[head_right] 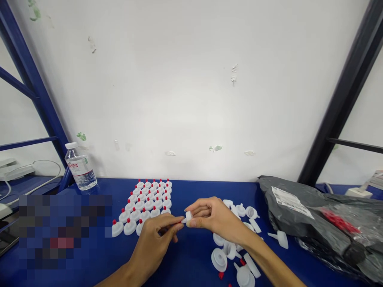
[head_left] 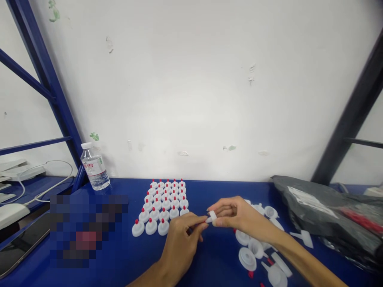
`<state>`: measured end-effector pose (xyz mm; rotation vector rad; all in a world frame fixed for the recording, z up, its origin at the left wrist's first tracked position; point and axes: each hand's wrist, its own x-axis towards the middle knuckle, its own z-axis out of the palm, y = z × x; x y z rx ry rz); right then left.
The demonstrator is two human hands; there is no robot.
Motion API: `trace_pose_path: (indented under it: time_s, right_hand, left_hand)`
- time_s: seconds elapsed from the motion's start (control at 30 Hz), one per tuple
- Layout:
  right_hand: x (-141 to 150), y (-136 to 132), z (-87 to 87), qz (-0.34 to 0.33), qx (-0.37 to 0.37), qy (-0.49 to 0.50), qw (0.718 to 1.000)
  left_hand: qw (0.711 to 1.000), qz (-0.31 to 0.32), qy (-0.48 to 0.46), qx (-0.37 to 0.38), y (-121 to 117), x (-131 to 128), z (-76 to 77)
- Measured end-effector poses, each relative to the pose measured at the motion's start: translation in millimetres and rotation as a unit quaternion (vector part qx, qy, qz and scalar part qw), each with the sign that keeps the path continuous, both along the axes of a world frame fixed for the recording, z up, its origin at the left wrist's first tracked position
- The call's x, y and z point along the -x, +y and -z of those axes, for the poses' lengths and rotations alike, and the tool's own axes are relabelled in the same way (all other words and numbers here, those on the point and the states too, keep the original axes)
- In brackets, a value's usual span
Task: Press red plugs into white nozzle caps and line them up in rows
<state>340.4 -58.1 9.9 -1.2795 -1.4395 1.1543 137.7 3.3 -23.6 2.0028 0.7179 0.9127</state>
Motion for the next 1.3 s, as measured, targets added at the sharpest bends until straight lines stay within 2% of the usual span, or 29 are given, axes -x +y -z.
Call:
trace_pose_path:
  time_s: [0.2, 0.37, 0.8, 1.0, 1.2, 1.3]
  right_hand:
    - [-0.6, 1.6, 4.9, -0.004, 0.003, -0.011, 1.000]
    - [2.9, 0.3, 0.9, 0.008, 0.004, -0.023, 1.000]
    - [2.4, -1.8, -2.3, -0.007, -0.007, -0.008, 1.000]
    - [-1.7, -4.2, -7.9, -0.010, -0.026, -0.060, 0.998]
    - [-11.5, -0.2, -10.4, 0.054, -0.086, -0.073, 0.992]
    - [-12.7, 1.5, -9.9, 0.075, -0.097, -0.073, 0.990]
  left_hand:
    - [0.999, 0.001, 0.000, -0.038, -0.4, 1.9, 3.8]
    - [0.998, 0.008, -0.013, -0.059, 1.9, 2.4, 8.0]
    - [0.996, -0.010, 0.013, -0.091, 0.2, 0.9, -0.3]
    - [0.992, -0.012, 0.072, -0.106, 1.2, 1.7, -13.3]
    - [0.973, 0.045, 0.165, -0.154, 14.4, 8.2, -28.9]
    - [0.964, 0.049, 0.193, -0.173, 20.1, 13.3, -37.8]
